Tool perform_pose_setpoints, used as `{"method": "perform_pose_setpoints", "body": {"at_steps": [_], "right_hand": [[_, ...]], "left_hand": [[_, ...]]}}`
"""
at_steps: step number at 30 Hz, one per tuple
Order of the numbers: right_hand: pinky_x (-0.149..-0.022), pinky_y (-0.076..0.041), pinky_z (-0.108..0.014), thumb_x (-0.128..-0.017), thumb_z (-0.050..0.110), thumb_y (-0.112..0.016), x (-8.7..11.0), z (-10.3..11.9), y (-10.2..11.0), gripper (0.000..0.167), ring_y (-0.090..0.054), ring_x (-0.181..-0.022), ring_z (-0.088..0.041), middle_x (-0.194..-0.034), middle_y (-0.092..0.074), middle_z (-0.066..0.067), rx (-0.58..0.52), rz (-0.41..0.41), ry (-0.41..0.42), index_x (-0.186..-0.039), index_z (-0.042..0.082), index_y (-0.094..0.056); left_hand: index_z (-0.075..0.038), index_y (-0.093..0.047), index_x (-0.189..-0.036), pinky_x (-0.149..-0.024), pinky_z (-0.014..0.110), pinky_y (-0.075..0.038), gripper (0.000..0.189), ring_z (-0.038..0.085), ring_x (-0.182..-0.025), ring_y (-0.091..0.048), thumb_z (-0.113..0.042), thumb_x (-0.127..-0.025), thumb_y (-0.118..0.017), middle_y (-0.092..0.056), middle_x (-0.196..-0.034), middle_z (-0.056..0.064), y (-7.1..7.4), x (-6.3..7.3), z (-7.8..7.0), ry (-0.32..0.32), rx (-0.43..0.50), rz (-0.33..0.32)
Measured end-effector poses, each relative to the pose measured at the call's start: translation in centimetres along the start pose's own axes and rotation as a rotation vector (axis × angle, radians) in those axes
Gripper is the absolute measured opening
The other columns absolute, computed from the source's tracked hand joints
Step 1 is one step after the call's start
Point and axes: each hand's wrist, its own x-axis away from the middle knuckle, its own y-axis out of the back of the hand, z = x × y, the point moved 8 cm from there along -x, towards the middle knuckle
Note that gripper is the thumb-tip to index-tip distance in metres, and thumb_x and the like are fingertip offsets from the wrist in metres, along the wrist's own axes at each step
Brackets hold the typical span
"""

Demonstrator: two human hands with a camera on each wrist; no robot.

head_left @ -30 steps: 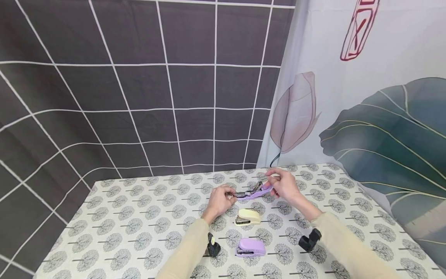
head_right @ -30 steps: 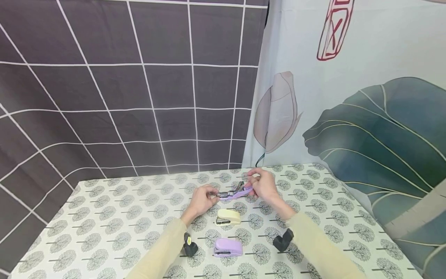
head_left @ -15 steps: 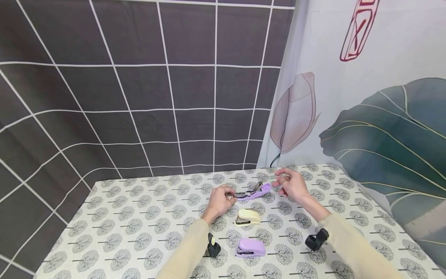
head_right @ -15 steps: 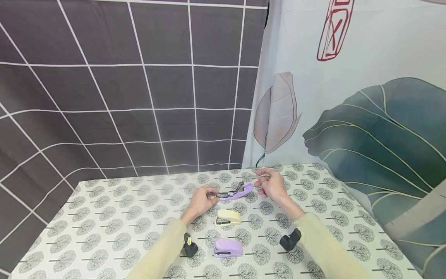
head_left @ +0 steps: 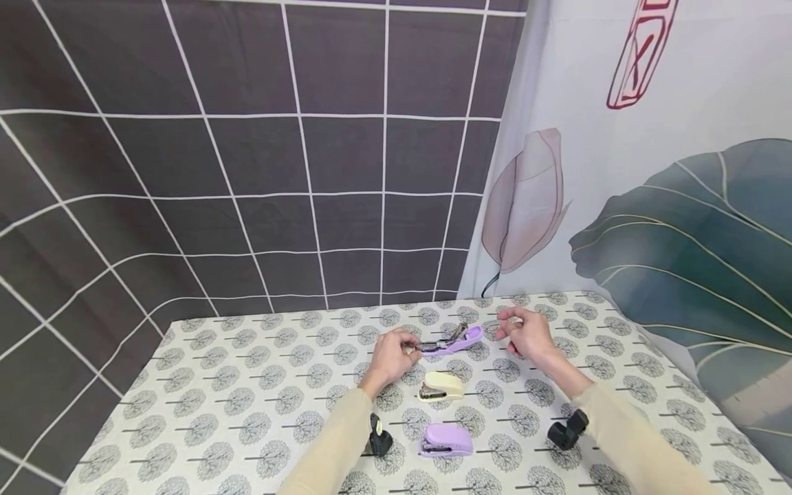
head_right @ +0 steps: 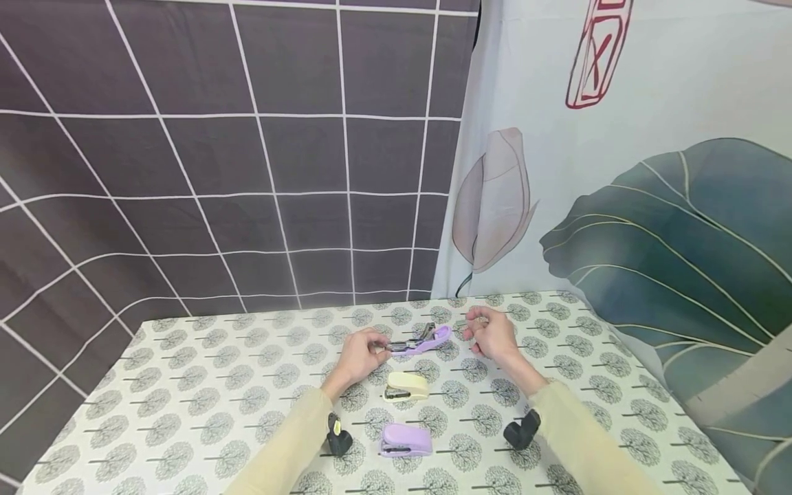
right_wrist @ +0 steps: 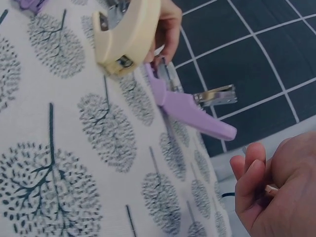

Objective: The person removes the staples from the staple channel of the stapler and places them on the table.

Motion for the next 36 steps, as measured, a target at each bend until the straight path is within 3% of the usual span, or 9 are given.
{"method": "perform_pose_setpoints", "body": {"at_steps": [19,25,36], "right_hand": [[-0.041,-0.042,-0.024,-0.099,-0.001,-0.052,0.4,-3.6,-2.6,0.019,-0.051,-0.045,-0.013,-0.071,-0.067,-0.008,0.035,0.058,-0.076,-0.116,-0.005,-0.059],[-0.040,-0.040,-0.023,-0.098,0.000,-0.054,0.5,-3.9,-2.7,0.018,-0.049,-0.043,-0.012,-0.067,-0.066,-0.006,0.077,0.033,-0.074,-0.114,-0.004,-0.061],[-0.040,-0.039,-0.023,-0.095,-0.002,-0.053,0.3,-3.5,-3.0,0.015,-0.050,-0.044,-0.012,-0.066,-0.065,-0.007,0.117,0.061,-0.070,-0.108,-0.004,-0.061]], "left_hand": [[-0.006,-0.076,-0.097,-0.065,0.022,-0.047,0.018,0.004,-0.067,-0.052,-0.007,-0.080,-0.082,-0.069,-0.097,0.000,0.0,0.0,-0.2,0.002,-0.007,-0.002],[-0.007,-0.076,-0.097,-0.065,0.022,-0.047,0.018,0.003,-0.067,-0.052,-0.007,-0.080,-0.082,-0.069,-0.099,0.000,-0.1,0.1,-0.3,-0.004,0.002,-0.003],[-0.006,-0.075,-0.097,-0.063,0.022,-0.046,0.019,0.004,-0.066,-0.051,-0.007,-0.080,-0.082,-0.069,-0.096,0.000,-0.1,0.1,-0.1,0.014,0.006,-0.001]]}}
